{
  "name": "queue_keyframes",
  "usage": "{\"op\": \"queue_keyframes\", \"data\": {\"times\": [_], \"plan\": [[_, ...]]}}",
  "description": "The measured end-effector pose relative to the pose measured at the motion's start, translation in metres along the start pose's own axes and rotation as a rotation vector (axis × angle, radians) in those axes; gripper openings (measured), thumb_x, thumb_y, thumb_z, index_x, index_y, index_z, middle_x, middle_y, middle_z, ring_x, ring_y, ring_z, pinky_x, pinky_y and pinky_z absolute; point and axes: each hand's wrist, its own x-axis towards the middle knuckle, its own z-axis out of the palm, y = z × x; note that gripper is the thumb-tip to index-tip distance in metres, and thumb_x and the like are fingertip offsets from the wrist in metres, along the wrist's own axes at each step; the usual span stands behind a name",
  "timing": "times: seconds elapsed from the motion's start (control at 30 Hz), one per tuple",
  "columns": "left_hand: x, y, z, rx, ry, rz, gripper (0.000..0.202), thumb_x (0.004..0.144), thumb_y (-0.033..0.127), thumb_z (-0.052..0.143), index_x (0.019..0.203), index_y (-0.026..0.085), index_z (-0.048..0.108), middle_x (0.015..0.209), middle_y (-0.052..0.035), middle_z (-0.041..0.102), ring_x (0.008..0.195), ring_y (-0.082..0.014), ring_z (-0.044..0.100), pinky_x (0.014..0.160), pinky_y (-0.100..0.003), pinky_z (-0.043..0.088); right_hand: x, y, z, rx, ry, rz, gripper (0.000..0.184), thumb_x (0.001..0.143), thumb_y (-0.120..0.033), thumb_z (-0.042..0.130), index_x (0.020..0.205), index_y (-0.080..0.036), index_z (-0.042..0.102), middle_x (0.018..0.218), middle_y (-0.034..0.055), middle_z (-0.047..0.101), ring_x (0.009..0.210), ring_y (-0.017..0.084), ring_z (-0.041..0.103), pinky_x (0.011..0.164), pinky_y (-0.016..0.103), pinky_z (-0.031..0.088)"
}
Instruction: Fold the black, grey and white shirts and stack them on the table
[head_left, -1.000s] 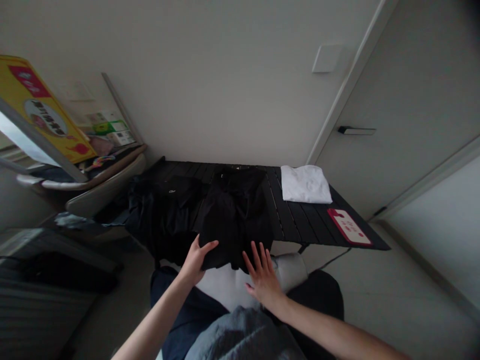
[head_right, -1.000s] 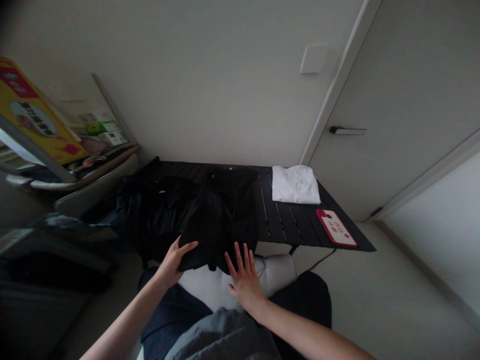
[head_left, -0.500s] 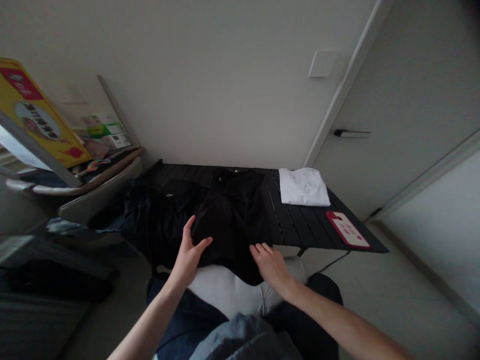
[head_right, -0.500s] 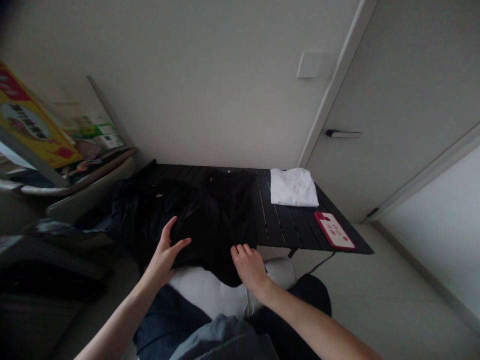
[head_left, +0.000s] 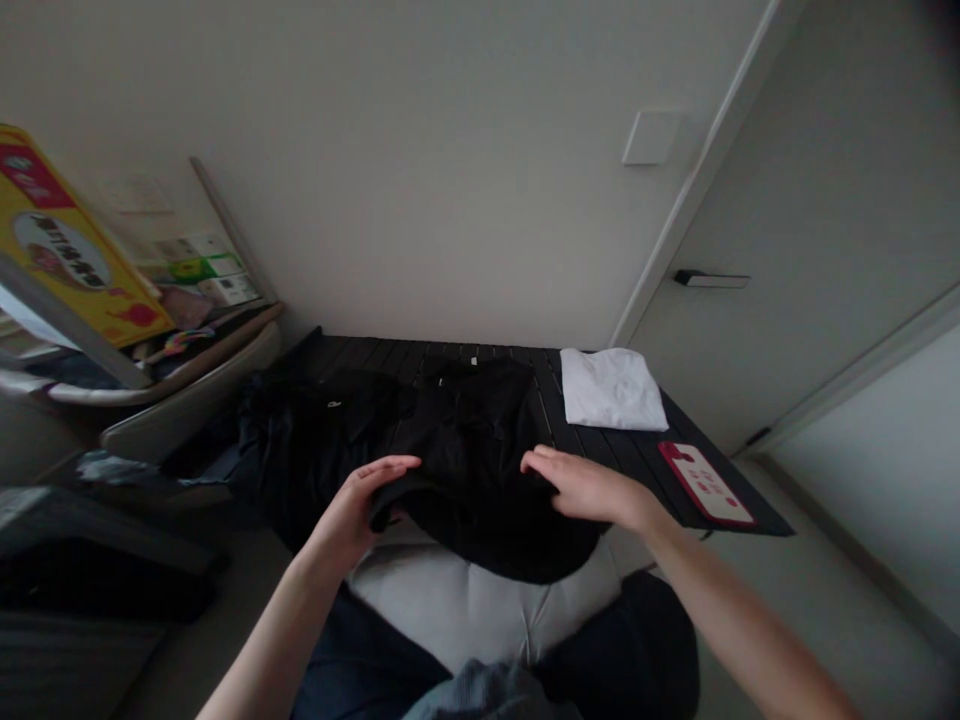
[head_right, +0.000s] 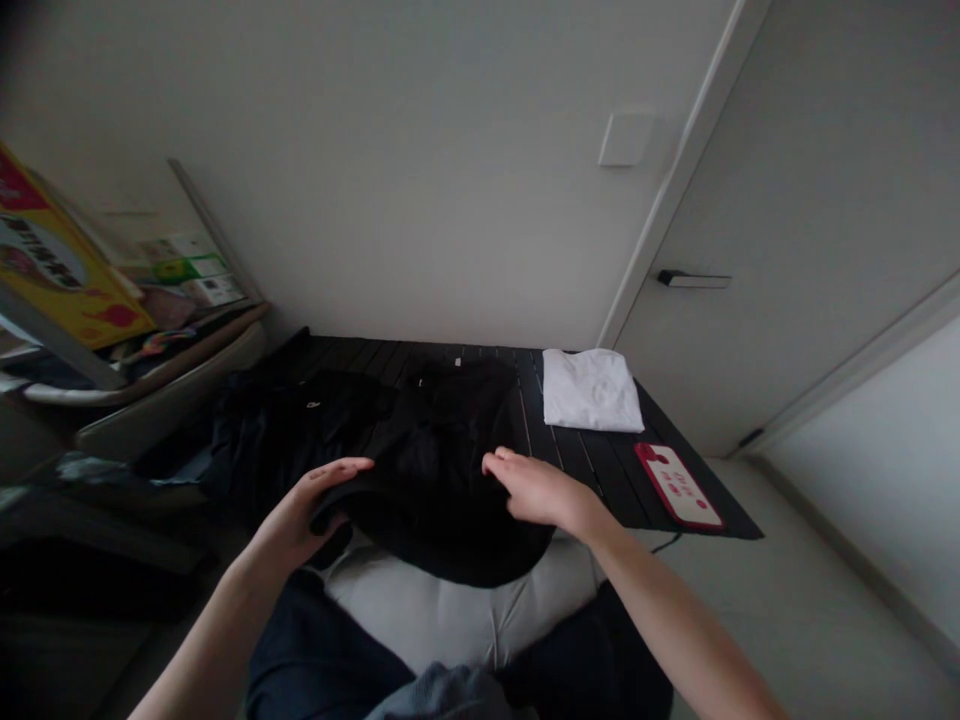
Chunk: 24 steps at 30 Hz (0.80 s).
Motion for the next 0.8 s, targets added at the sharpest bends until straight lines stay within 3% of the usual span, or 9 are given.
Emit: {"op": "queue_keyframes", "data": {"times": [0.13, 0.27, 0.4, 0.47, 0.6, 0.7, 0.8], "plan": [[0.052, -0.004, 0.004, -0.11, 0.061, 0.051, 0.009, 0.073, 0.016, 0.066, 0.079, 0.019, 0.072, 0.093, -0.0055, 0.072, 0.088, -0.0218, 0.069, 0.073, -0.026, 0.057, 0.036, 0.027, -0.009, 0.097, 0.077, 0.09, 0.042, 0.066, 0.0, 0.052, 0.102, -0.02, 0.06, 0.102, 0.0055, 0.064, 0.093, 0.02, 0.062, 0.081, 0.028, 0.044], [0.091, -0.014, 0.007, -0.227, 0.065, 0.011, 0.009, 0.077, 0.016, 0.063, 0.081, 0.019, 0.071, 0.089, -0.0033, 0.072, 0.086, -0.0184, 0.069, 0.078, -0.026, 0.056, 0.056, 0.045, -0.009, 0.556, 0.002, 0.036, 0.033, 0.07, -0.018, 0.066, 0.103, -0.019, 0.061, 0.1, 0.0056, 0.067, 0.098, 0.021, 0.062, 0.087, 0.033, 0.046], [0.107, -0.022, 0.007, -0.248, 0.057, 0.007, 0.009, 0.075, 0.017, 0.067, 0.082, 0.019, 0.072, 0.087, -0.0032, 0.073, 0.083, -0.0173, 0.068, 0.073, -0.024, 0.057, 0.046, 0.055, -0.011, 1.079, -0.052, -0.059, 0.064, 0.076, -0.049, 0.066, 0.129, -0.018, 0.047, 0.127, 0.0148, 0.057, 0.118, 0.025, 0.055, 0.1, 0.042, 0.04], [0.111, -0.025, 0.006, -0.258, 0.073, 0.01, 0.009, 0.075, 0.016, 0.068, 0.083, 0.019, 0.071, 0.086, -0.0029, 0.073, 0.082, -0.0171, 0.068, 0.07, -0.023, 0.057, 0.037, 0.059, -0.009, 1.209, -0.056, -0.146, 0.085, 0.073, -0.058, 0.068, 0.141, -0.021, 0.034, 0.14, 0.0177, 0.046, 0.128, 0.026, 0.047, 0.104, 0.043, 0.037], [0.124, -0.033, 0.004, -0.304, 0.118, 0.004, 0.01, 0.078, 0.013, 0.064, 0.081, 0.02, 0.071, 0.084, -0.0006, 0.072, 0.077, -0.0136, 0.068, 0.068, -0.02, 0.055, 0.029, 0.07, 0.01, 1.157, -0.083, -0.178, 0.114, 0.057, -0.062, 0.079, 0.148, -0.026, 0.019, 0.149, 0.0169, 0.033, 0.138, 0.027, 0.033, 0.109, 0.044, 0.031], [0.134, -0.04, 0.003, -0.292, 0.147, -0.002, 0.011, 0.08, 0.013, 0.062, 0.083, 0.019, 0.071, 0.084, -0.0004, 0.072, 0.075, -0.0123, 0.068, 0.068, -0.019, 0.054, 0.033, 0.076, 0.029, 1.063, -0.105, -0.102, 0.125, 0.052, -0.055, 0.085, 0.15, -0.031, 0.011, 0.151, 0.0155, 0.028, 0.136, 0.026, 0.036, 0.109, 0.044, 0.031], [0.142, -0.046, 0.001, -0.294, 0.154, -0.02, 0.012, 0.081, 0.011, 0.061, 0.084, 0.019, 0.071, 0.084, -0.0009, 0.071, 0.072, -0.0119, 0.067, 0.067, -0.019, 0.054, 0.044, 0.074, 0.049, 1.037, -0.077, -0.005, 0.123, 0.055, -0.043, 0.086, 0.15, -0.034, 0.008, 0.152, 0.0163, 0.026, 0.129, 0.025, 0.044, 0.105, 0.046, 0.035]]}}
